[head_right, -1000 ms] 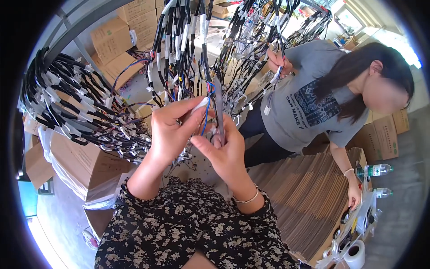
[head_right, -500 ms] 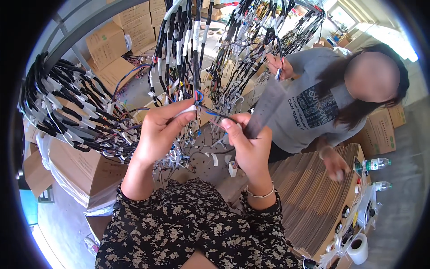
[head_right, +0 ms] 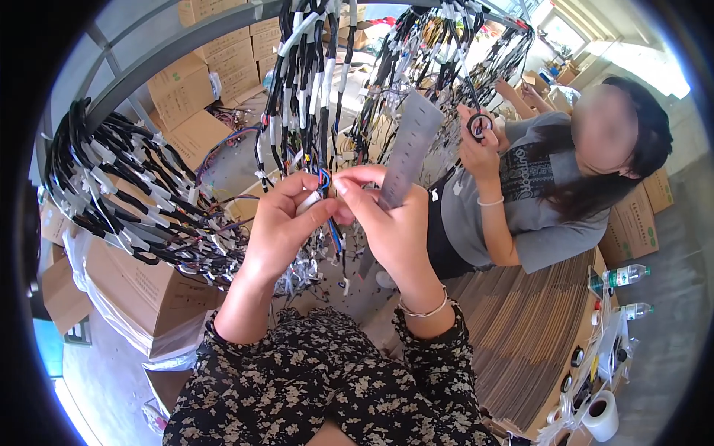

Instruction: Wrap bundles of electrical wires with tape and measure their lengths using a ruler.

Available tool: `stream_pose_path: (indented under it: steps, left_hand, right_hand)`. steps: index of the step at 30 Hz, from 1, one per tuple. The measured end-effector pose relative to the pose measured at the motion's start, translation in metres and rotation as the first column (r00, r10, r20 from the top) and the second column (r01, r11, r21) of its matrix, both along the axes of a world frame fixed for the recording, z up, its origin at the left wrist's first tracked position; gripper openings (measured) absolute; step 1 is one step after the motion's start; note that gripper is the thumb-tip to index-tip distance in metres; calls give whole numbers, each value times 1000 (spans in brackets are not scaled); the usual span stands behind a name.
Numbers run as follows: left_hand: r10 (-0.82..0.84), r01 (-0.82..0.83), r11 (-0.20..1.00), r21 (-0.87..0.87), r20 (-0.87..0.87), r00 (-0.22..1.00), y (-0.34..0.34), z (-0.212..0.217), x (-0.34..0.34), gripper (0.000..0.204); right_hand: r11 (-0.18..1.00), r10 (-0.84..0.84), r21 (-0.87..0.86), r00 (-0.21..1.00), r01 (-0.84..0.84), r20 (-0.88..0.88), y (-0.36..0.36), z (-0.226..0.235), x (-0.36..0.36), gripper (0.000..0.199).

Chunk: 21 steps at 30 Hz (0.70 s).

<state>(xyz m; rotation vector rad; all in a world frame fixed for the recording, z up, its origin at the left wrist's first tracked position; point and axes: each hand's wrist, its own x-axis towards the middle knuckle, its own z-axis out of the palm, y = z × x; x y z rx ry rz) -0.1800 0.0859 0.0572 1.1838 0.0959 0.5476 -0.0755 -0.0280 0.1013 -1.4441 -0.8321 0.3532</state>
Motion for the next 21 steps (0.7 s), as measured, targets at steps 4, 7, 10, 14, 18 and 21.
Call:
stream_pose_path:
  steps: [4,7,10,14,18,21]
  left_hand:
    - [6,-6,1000,18,-25,1000,2,1,-1,25]
    - [35,-35,999,42,-12,999,3,-6,0,30]
    - [58,-57,998,19,-25,998,2,-6,-2,30]
    - [147,-138,985,103,-86,985,3,-4,-5,27]
    - [162,-151,979,141,-72,984,7,-9,-6,28]
    - [158,-146,977,156,-71,985,8,-8,-8,21]
  right_hand:
    - [994,107,-12,993,-108,-39,5,-2,8,13]
    - [996,85,-39,996,-85,6,12,0,7,15]
    - [998,21,-59,1000,-21,2,13,4,5,13]
    - [988,40,-146,998,-47,-54,17,-5,15,17]
    - [983,84,-157,991,-99,-102,21,-1,15,18]
    - [987,96,-128,995,-99,-31,24,-6,14,20]
